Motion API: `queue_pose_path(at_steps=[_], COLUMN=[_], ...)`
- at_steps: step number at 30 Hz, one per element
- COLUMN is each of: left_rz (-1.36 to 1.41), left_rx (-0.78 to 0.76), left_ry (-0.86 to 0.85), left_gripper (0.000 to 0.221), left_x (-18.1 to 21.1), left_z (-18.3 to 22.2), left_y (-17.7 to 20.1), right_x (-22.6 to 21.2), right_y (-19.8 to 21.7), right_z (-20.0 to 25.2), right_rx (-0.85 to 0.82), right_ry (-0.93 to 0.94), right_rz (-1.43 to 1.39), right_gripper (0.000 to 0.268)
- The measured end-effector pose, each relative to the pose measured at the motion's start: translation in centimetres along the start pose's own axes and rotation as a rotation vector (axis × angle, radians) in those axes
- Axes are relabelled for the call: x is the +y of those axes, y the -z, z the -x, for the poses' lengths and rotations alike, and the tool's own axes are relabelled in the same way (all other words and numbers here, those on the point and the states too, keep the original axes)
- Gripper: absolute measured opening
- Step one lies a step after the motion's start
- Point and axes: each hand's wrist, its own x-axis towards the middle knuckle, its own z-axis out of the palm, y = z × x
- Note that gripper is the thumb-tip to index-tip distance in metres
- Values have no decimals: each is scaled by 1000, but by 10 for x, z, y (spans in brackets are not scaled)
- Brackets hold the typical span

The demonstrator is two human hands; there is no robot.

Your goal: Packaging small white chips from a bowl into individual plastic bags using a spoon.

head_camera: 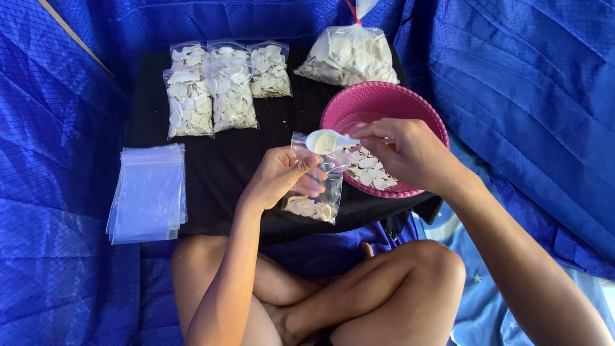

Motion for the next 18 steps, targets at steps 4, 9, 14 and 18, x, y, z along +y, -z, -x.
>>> queue_pose_path(at_steps=[4,9,14,18], left_rz=[-1,7,18,66], left_rx=[5,-21,-50,1], left_ry=[60,-39,-106,-139], left_gripper=[41,43,46,44], left_x=[5,5,-6,-14], left_z=[1,-6,-1,-5], left_y=[-3,-14,2,12], right_x=[-6,-22,-18,24], right_y=[5,-13,10,32], right_z=[-5,-21,-19,-4], right_rx=[-17,-33,87,162], right_ry=[-19,217,300,185], right_rz=[56,686,819,593], right_gripper=[21,18,18,21])
